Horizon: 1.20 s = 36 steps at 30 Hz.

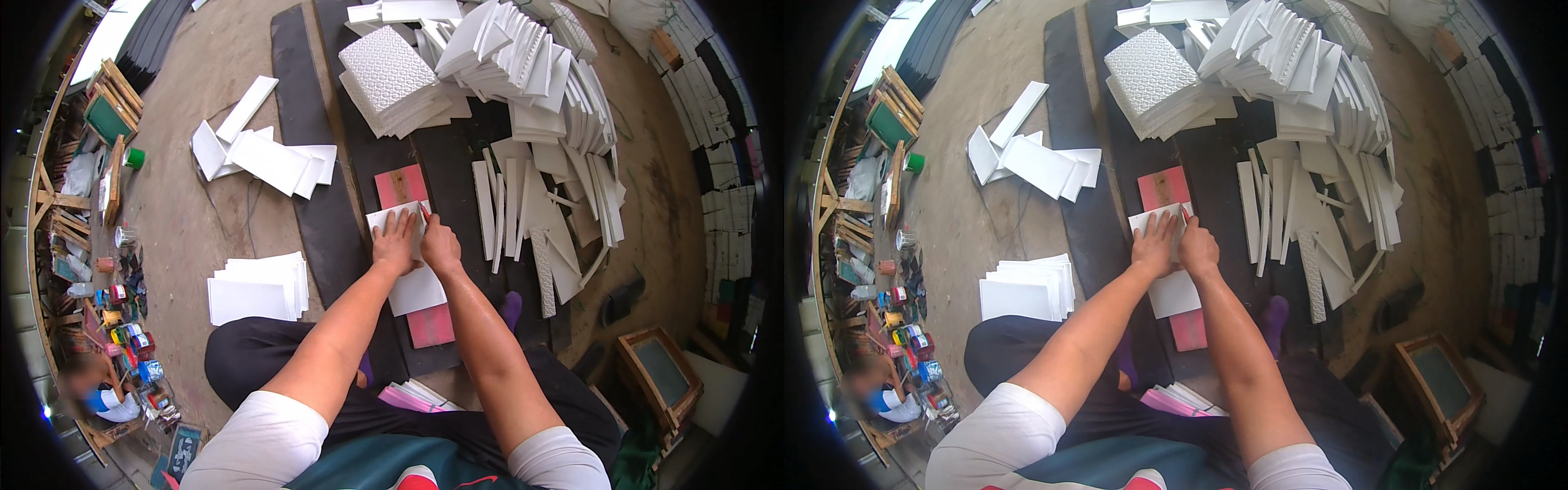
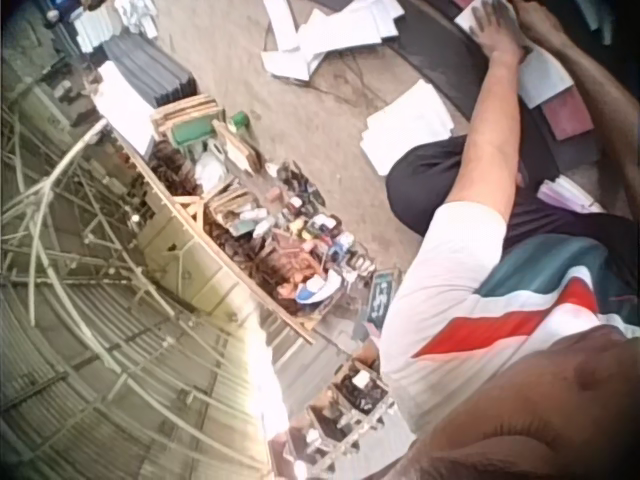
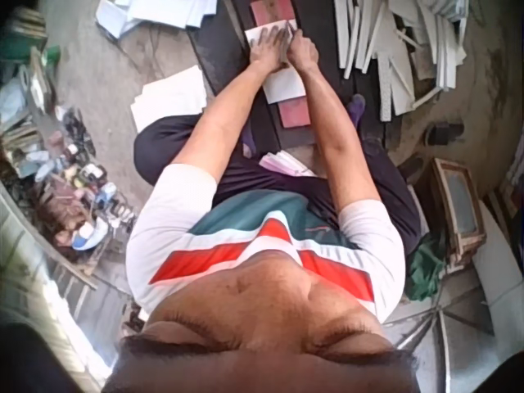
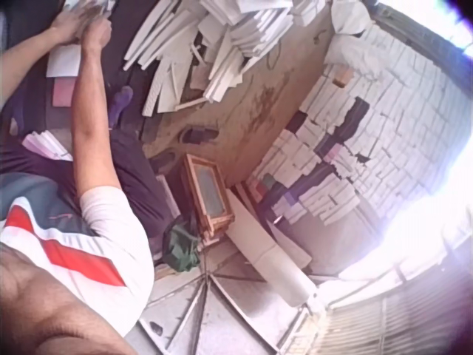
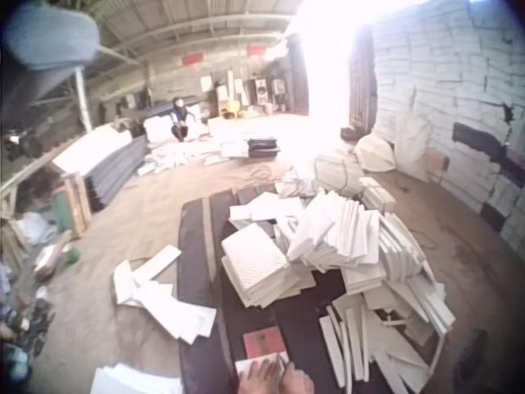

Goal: The person sits on the floor and uses a utility knife to cut white foam sheets into smaller rectangular pieces. They repeatedly pick up a sheet, score it along a line, and separate the cut portion, stacking the finished pieces to the side.

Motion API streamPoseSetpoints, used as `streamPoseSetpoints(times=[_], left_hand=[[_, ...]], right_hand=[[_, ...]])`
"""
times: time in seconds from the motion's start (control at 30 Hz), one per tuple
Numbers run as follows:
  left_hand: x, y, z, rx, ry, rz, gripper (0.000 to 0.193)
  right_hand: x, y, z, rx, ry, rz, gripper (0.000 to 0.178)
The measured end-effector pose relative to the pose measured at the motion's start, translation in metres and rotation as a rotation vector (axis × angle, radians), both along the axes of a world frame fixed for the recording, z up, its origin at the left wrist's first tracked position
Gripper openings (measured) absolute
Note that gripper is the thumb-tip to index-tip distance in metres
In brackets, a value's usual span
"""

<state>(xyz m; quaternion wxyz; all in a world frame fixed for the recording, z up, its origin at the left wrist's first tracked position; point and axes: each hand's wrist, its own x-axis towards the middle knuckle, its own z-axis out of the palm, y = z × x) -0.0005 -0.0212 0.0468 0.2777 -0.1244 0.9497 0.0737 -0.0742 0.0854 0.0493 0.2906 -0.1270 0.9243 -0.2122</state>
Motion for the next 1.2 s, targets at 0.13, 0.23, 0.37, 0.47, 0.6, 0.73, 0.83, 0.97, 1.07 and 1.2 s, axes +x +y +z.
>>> streamPoseSetpoints(times=[0.13, 0.23, 0.37, 0.47, 0.6, 0.73, 0.83, 0.97, 1.07, 1.2], left_hand=[[0.001, -0.001, -0.002, -0.012, 0.015, -0.012, 0.13], [0.001, 0.0, 0.001, -0.016, 0.016, -0.023, 0.13], [-0.003, 0.0, -0.001, -0.009, -0.001, -0.028, 0.129], [-0.002, 0.0, 0.002, -0.021, -0.032, -0.028, 0.13], [-0.001, 0.001, -0.021, -0.135, 0.008, -0.078, 0.12], [-0.005, 0.003, -0.003, -0.082, -0.053, -0.049, 0.125], [-0.006, 0.003, 0.004, -0.062, -0.063, -0.028, 0.13], [-0.006, 0.006, 0.008, -0.091, -0.076, -0.038, 0.131], [-0.007, 0.006, 0.005, -0.091, -0.071, -0.036, 0.131], [-0.007, 0.006, 0.006, -0.092, -0.07, -0.035, 0.129]], right_hand=[[-0.001, -0.006, 0.009, 0.032, -0.012, 0.034, 0.029], [-0.005, -0.009, 0.013, 0.055, -0.013, 0.066, 0.032], [-0.012, -0.02, 0.018, 0.087, -0.042, 0.017, 0.04], [-0.008, -0.022, 0.026, 0.116, -0.117, -0.011, 0.04], [0.004, -0.004, 0.018, 0.155, -0.149, 0.011, 0.039], [0.023, 0.014, 0.025, 0.176, -0.178, 0.003, 0.038], [0.04, 0.026, 0.037, 0.195, -0.178, 0.014, 0.037], [0.058, 0.044, 0.023, 0.209, -0.2, -0.02, 0.037], [0.071, 0.059, 0.024, 0.198, -0.208, -0.032, 0.036], [0.09, 0.076, 0.029, 0.224, -0.239, -0.034, 0.035]])
